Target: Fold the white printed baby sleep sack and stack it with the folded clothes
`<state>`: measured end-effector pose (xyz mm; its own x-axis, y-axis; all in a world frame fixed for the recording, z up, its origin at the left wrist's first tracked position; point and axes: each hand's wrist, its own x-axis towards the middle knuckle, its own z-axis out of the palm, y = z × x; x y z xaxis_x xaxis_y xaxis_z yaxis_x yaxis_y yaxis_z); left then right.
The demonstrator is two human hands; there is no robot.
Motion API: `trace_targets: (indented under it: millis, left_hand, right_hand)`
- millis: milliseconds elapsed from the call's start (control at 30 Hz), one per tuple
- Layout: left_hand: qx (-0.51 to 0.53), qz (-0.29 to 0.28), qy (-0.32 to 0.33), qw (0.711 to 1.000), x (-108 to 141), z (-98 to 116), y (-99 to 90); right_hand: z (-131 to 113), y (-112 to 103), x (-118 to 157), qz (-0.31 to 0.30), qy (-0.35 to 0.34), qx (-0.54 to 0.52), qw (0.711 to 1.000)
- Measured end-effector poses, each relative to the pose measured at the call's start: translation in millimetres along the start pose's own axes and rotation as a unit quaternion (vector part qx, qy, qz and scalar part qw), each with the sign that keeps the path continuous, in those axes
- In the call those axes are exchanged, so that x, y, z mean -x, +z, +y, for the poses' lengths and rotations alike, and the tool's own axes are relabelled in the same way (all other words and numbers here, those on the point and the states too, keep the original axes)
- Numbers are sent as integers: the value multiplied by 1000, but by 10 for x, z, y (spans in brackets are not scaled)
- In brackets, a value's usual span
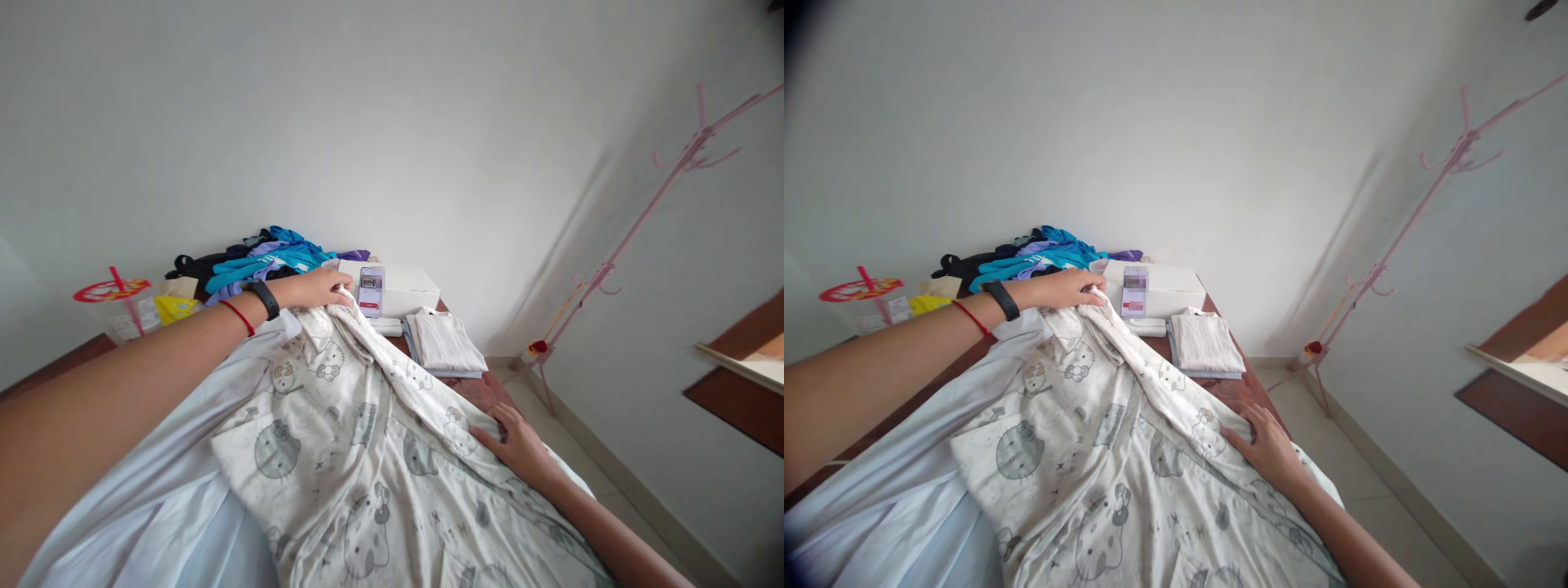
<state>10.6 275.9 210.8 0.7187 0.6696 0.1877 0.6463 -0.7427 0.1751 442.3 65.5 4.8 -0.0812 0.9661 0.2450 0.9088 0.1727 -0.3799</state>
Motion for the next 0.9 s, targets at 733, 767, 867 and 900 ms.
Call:
trace_targets:
  millis: [733, 767, 867, 900]
  left_hand:
    - [-137, -13, -131, 982, -239, -314, 1477]
    - [-146, 1, -137, 980, -213, -315, 1499]
    - [-160, 44, -149, 975, -117, -304, 1466]
    - [-161, 58, -152, 973, -73, -296, 1417]
  right_hand:
    - [125, -50, 23, 13, 22, 41, 999]
    - [131, -45, 15, 15, 18, 42, 999]
    - [161, -38, -10, 13, -1, 45, 999]
    - [171, -39, -19, 11, -7, 46, 999]
